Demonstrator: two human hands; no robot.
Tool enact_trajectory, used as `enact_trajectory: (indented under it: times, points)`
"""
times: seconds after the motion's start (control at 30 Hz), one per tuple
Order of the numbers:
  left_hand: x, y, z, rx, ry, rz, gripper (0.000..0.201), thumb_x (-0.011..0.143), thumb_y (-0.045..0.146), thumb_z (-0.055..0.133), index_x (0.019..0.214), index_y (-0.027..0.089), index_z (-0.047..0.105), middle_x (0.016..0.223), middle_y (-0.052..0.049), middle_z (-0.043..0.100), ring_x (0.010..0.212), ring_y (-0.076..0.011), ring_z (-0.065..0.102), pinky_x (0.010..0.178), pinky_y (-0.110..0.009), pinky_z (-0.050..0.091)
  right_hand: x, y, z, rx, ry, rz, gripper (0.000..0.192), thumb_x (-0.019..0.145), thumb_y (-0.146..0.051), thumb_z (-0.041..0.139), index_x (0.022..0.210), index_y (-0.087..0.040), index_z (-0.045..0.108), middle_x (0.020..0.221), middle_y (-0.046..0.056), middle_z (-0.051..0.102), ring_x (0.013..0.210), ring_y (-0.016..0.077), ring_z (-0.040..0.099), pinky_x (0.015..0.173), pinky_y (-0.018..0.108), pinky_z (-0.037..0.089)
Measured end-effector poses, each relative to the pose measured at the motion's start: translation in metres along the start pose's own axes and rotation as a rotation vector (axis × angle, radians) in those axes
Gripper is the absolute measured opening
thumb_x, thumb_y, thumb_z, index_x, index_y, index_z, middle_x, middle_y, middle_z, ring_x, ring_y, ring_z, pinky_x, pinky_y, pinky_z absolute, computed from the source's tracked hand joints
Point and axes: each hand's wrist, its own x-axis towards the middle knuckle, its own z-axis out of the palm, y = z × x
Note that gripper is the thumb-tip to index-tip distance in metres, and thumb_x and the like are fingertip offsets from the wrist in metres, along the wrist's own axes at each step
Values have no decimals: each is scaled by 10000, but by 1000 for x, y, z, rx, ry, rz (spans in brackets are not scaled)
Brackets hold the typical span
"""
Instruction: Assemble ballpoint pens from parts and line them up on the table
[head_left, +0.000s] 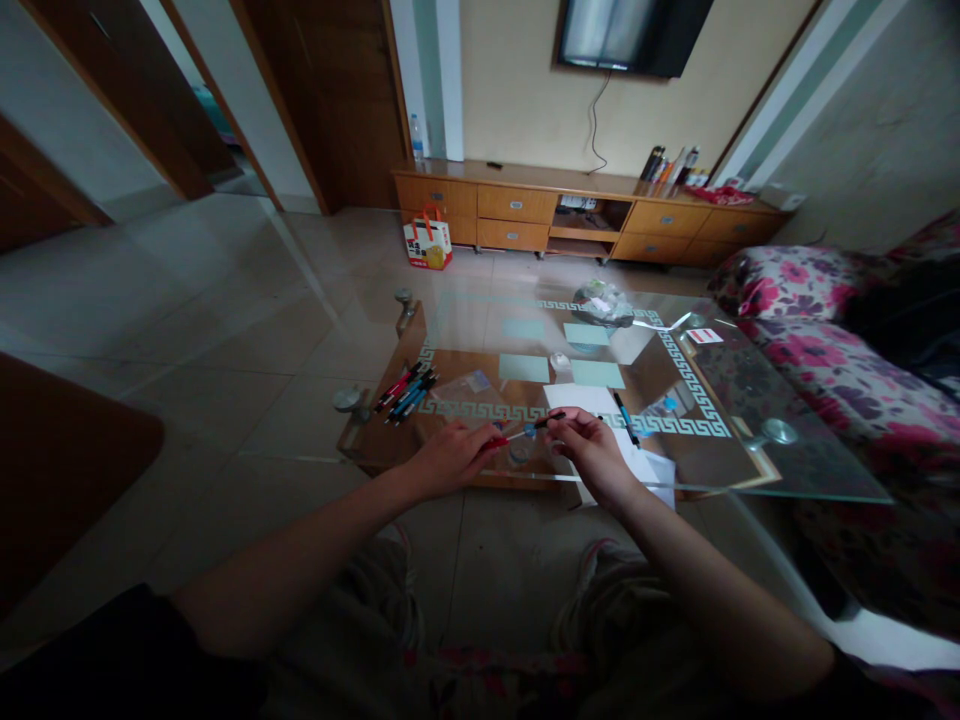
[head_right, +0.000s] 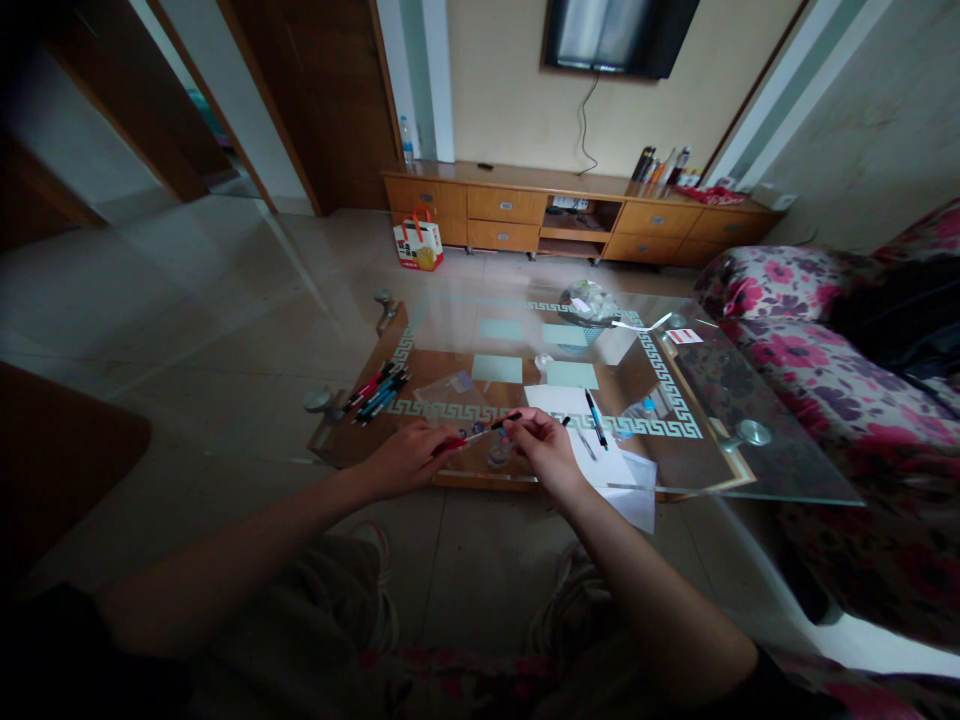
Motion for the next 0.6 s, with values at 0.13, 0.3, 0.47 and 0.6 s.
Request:
enact_trajectory:
  times: [0.13, 0.3, 0.47, 0.6]
  points:
    - [0, 0, 1, -26, 23, 5, 225, 983, 320, 495, 1160, 208, 577, 1070, -66, 699, 916, -204, 657, 870, -331, 484, -1, -2, 2, -11, -15, 24, 391, 704, -454, 803, 970, -209, 655, 915, 32, 735, 695, 135, 650, 613, 253, 466]
    - [0, -1, 2, -18, 6, -13, 218, 985, 311, 489, 1157, 205, 570, 1042, -60, 699, 903, -207, 653, 862, -334, 486, -2, -3, 2, -2, -15, 31, 386, 708, -451, 804, 961, -208, 643, 827, 11, 721, 708, 139, 657, 615, 244, 461]
    - [0, 0, 1, -18, -13, -20, 217, 995, 330, 467, 1143, 207, 568, 1054, -61, 693, 905, -210, 646, 861, -337, 480, -2, -4, 2, -1, 2, 35, 383, 718, -481, 791, 938, -219, 620, 863, 17, 725, 739, 151, 667, 626, 249, 467]
    - [0, 1, 0, -18, -15, -30, 231, 998, 355, 462, 1137, 206, 571, 1019, -62, 694, 909, -216, 644, 861, -339, 476, -3, -5, 2, -11, -17, 45, 357, 735, -476, 782, 926, -232, 604, 868, 11, 734, 746, 146, 666, 638, 246, 458]
